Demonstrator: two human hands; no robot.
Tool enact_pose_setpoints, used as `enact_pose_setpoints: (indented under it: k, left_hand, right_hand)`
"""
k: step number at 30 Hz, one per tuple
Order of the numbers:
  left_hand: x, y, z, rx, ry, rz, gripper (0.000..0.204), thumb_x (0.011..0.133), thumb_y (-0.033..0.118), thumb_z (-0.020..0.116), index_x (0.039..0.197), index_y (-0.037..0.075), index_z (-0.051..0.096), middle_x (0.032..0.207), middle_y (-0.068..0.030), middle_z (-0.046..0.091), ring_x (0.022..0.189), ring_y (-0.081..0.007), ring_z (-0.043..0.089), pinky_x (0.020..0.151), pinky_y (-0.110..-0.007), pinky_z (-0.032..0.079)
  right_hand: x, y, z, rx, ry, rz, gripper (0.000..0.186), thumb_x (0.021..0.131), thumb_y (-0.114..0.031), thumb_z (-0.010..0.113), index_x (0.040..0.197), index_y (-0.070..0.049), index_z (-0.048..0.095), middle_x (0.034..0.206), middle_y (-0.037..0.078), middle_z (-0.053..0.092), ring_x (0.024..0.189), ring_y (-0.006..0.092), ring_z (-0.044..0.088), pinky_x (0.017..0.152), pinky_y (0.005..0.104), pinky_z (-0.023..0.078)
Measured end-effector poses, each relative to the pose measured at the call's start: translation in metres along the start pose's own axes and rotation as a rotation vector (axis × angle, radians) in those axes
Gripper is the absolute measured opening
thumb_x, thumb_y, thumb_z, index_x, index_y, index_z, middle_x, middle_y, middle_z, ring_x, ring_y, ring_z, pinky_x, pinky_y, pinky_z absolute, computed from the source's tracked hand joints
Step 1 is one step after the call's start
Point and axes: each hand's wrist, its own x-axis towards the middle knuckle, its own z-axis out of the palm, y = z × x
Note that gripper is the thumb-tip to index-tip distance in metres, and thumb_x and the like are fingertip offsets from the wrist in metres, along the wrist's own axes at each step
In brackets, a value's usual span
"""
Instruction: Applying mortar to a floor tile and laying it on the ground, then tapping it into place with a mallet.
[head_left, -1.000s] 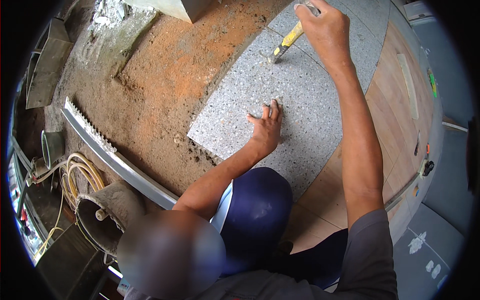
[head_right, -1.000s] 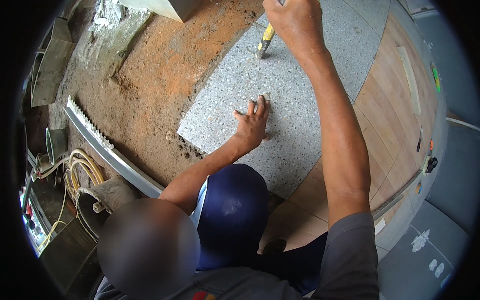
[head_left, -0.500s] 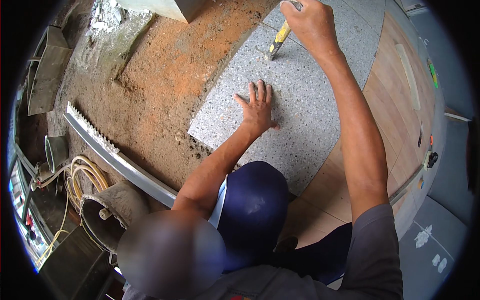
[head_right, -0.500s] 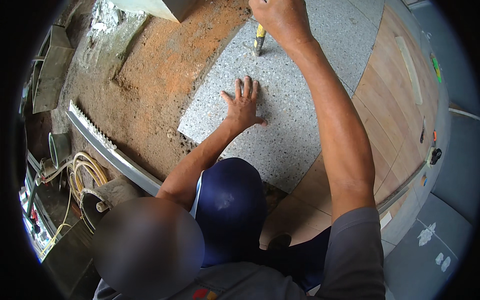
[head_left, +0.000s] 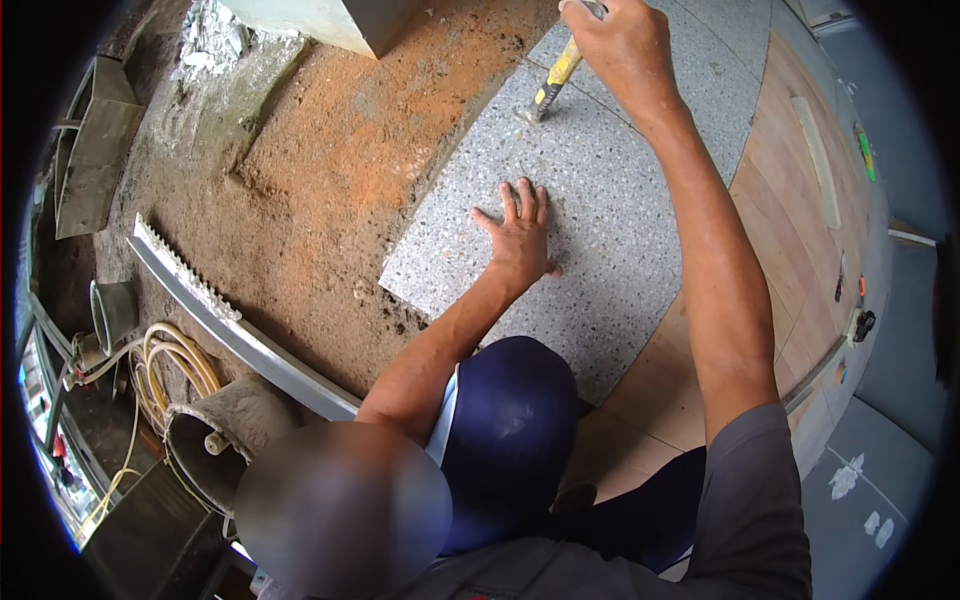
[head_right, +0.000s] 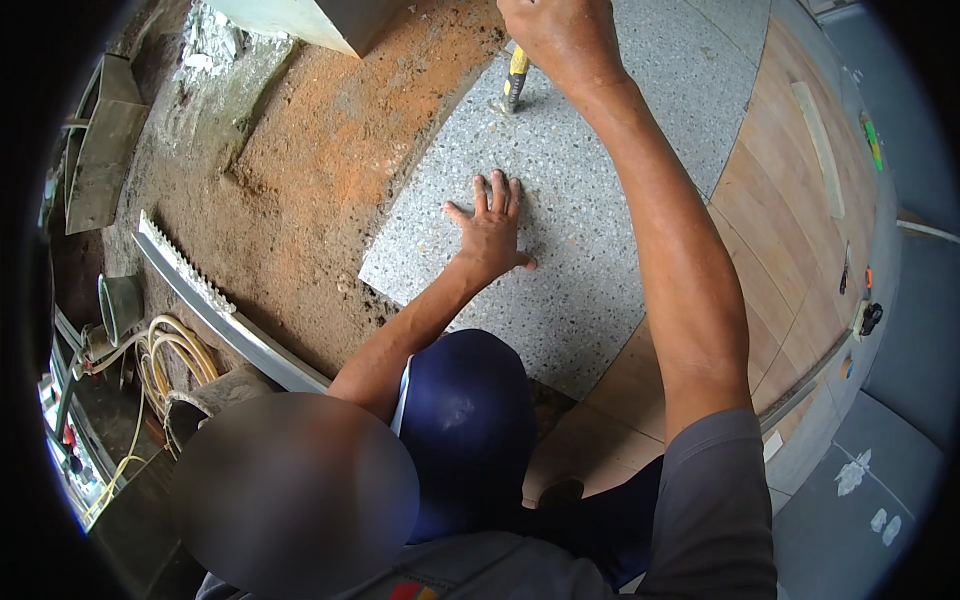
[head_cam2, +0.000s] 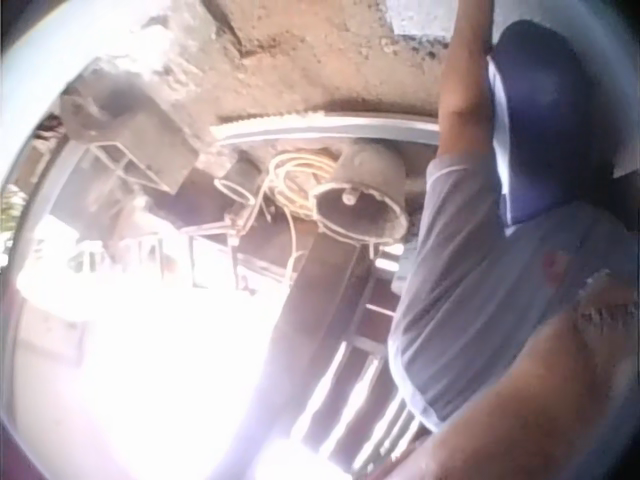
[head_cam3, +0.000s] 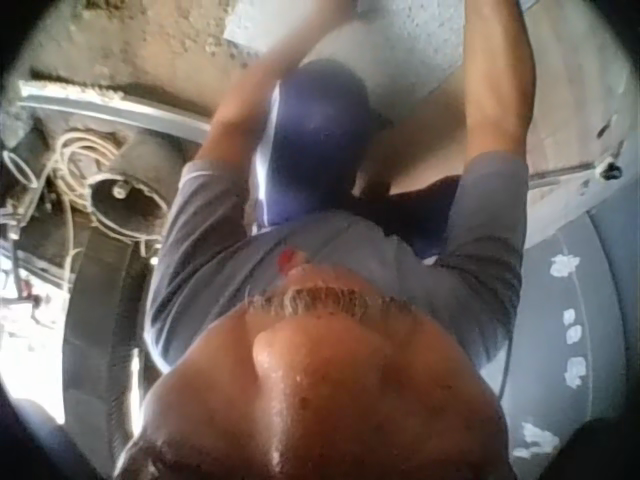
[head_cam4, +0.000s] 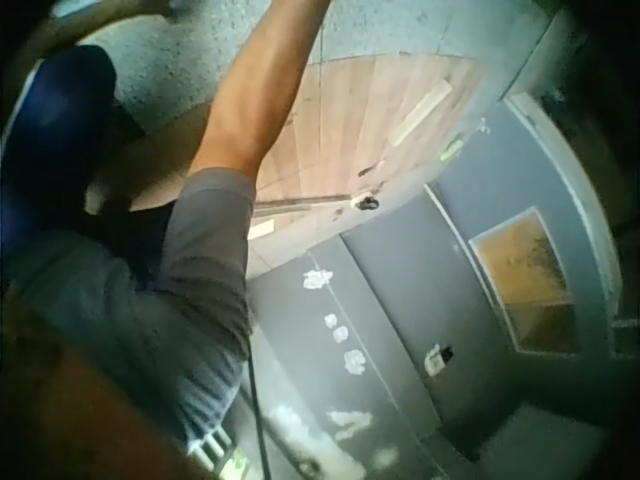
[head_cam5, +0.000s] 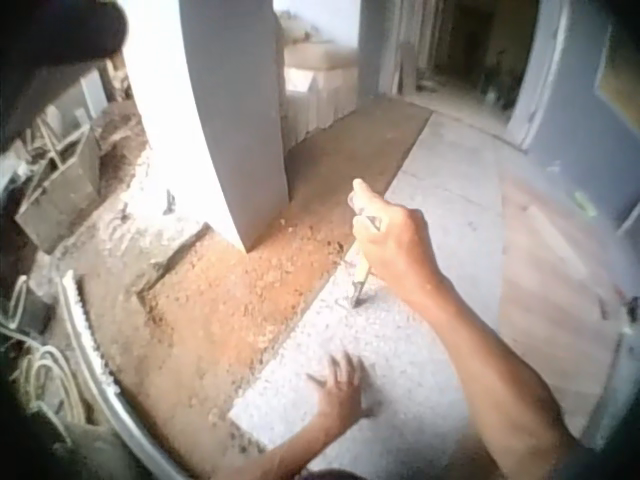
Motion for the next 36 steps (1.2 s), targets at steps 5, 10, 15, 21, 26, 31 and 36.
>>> enact_pose_setpoints:
  k: [5, 10, 15, 21, 26, 31, 36]
  left_hand:
    - [0.007, 0.003, -0.006, 0.013, 0.008, 0.011, 0.144, 0.059, 0.068, 0.088, 0.165, 0.008, 0.012, 0.171, -0.0203, 0.010, 0.155, -0.0494, 0.010, 0.100, -0.089, 0.026]
    - [0.009, 0.003, -0.008, 0.021, 0.015, 0.012, 0.144, 0.059, 0.068, 0.088, 0.165, 0.007, 0.011, 0.171, -0.0207, 0.010, 0.155, -0.0497, 0.010, 0.100, -0.089, 0.027]
    - [0.011, 0.007, -0.006, 0.025, 0.022, 0.018, 0.145, 0.059, 0.069, 0.088, 0.165, 0.006, 0.011, 0.171, -0.0215, 0.010, 0.155, -0.0505, 0.011, 0.099, -0.089, 0.028]
    - [0.011, 0.011, -0.001, 0.018, 0.014, 0.030, 0.145, 0.059, 0.068, 0.088, 0.165, 0.005, 0.011, 0.170, -0.0226, 0.010, 0.155, -0.0507, 0.011, 0.099, -0.089, 0.028]
    - [0.012, 0.013, 0.006, 0.006, 0.006, 0.038, 0.146, 0.059, 0.068, 0.089, 0.165, 0.005, 0.010, 0.170, -0.0235, 0.010, 0.155, -0.0513, 0.011, 0.098, -0.089, 0.029]
    - [0.017, 0.007, 0.005, 0.047, 0.040, 0.030, 0.146, 0.058, 0.070, 0.088, 0.164, 0.005, 0.012, 0.170, -0.0238, 0.010, 0.154, -0.0515, 0.012, 0.097, -0.089, 0.030]
    - [0.017, 0.011, 0.009, 0.042, 0.036, 0.034, 0.144, 0.059, 0.070, 0.088, 0.164, 0.005, 0.013, 0.169, -0.0240, 0.011, 0.154, -0.0514, 0.014, 0.097, -0.088, 0.030]
  right_hand:
    - [0.004, 0.011, -0.005, -0.051, 0.036, -0.024, 0.043, 0.092, -0.007, 0.062, 0.135, 0.000, 0.064, 0.115, 0.023, 0.072, 0.108, 0.0289, 0.073, 0.088, 0.0346, 0.059]
    - [0.006, 0.007, -0.018, 0.011, -0.019, 0.081, 0.043, 0.092, -0.007, 0.062, 0.134, -0.001, 0.064, 0.115, 0.023, 0.073, 0.102, 0.0277, 0.075, 0.084, 0.0329, 0.058]
    - [0.013, 0.031, -0.014, -0.006, 0.072, -0.080, 0.043, 0.092, -0.007, 0.060, 0.134, -0.002, 0.065, 0.115, 0.023, 0.072, 0.096, 0.0277, 0.076, 0.080, 0.0339, 0.058]
    - [0.012, 0.029, -0.017, -0.084, 0.027, -0.018, 0.043, 0.092, -0.008, 0.058, 0.134, -0.003, 0.065, 0.116, 0.023, 0.072, 0.098, 0.0298, 0.076, 0.084, 0.0373, 0.058]
    - [0.007, 0.021, -0.036, 0.023, 0.070, -0.074, 0.043, 0.092, -0.009, 0.060, 0.134, -0.001, 0.065, 0.115, 0.024, 0.073, 0.096, 0.0268, 0.076, 0.082, 0.0329, 0.057]
    - [-0.017, 0.008, -0.050, 0.035, 0.100, -0.054, 0.046, 0.091, -0.007, 0.061, 0.136, -0.001, 0.063, 0.106, 0.023, 0.075, 0.082, 0.0208, 0.074, 0.073, 0.0317, 0.056]
    - [-0.033, 0.003, -0.058, -0.144, -0.061, 0.210, 0.050, 0.088, -0.006, 0.063, 0.138, -0.004, 0.063, 0.077, 0.022, 0.071, 0.056, 0.0159, 0.056, 0.058, 0.0350, 0.050]
